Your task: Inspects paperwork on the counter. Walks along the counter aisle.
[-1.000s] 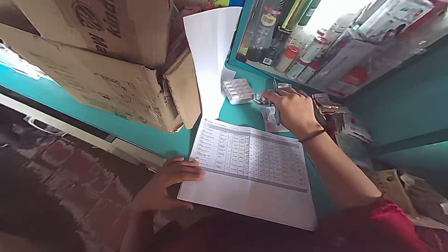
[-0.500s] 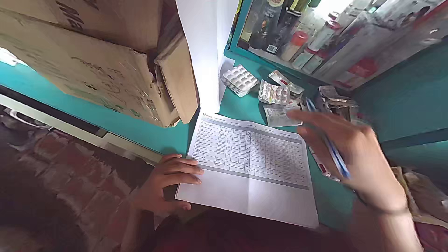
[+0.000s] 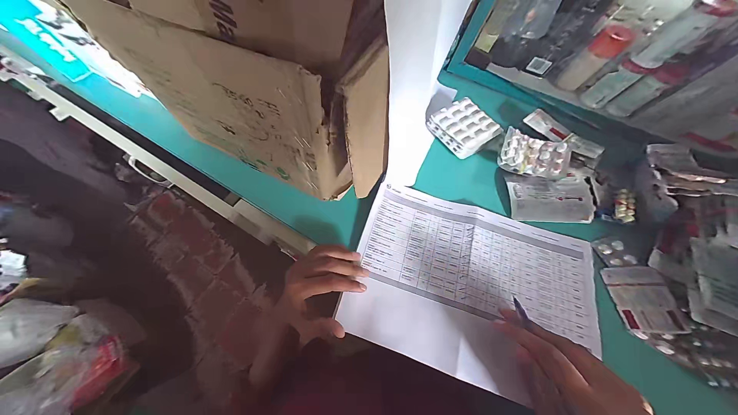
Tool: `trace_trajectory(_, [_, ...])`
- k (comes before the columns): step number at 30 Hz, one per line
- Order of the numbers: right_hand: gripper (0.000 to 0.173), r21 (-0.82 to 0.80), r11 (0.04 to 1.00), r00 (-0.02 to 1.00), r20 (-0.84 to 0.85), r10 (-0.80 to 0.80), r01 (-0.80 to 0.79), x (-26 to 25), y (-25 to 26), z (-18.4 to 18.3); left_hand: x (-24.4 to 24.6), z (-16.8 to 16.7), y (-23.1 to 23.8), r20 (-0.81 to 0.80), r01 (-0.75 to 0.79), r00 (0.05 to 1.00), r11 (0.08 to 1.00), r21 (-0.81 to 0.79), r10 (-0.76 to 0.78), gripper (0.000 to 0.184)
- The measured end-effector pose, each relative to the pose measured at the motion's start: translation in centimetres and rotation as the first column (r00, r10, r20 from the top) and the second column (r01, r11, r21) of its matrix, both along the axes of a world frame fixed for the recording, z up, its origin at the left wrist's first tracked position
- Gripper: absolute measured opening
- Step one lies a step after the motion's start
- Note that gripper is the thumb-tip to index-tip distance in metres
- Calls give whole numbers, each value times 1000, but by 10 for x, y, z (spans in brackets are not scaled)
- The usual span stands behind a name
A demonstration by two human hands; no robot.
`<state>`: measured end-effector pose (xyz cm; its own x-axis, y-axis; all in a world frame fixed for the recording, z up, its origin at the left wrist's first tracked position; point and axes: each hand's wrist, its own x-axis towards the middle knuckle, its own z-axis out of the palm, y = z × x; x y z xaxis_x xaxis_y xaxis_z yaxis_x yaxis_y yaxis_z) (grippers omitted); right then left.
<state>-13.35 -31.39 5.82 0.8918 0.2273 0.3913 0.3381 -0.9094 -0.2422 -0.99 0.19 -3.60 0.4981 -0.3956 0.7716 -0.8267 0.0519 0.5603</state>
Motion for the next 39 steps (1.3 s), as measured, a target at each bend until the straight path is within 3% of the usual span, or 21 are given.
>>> trace_trajectory(3, [42,-12,999,999,-11,38,-38,1,-6,-8,2,8,1,-1,-60,998,997,-40,60,71])
trace_trajectory(6, [61,-32,998,998,-17,52,-53,2,-10,-18,11,19,-4,-59,-179,982,983,-31,177,72])
trace_trajectory(9, [71,-58,997,999,-7,45,-45,4,-8,-27,29,25,-12,12,-246,969,969,0,246,76])
trace_trajectory(15, [63,-144,988,998,22,54,-50,4,-10,-34,37,17,-18,17,-293,956,955,33,293,84])
trace_trajectory(26, [59,-123,992,997,64,49,-41,6,-8,-37,40,14,-21,95,-423,904,904,66,417,87])
trace_trajectory(39, [55,-115,993,997,68,40,-32,6,-6,-37,40,13,-20,97,-441,897,890,120,431,85])
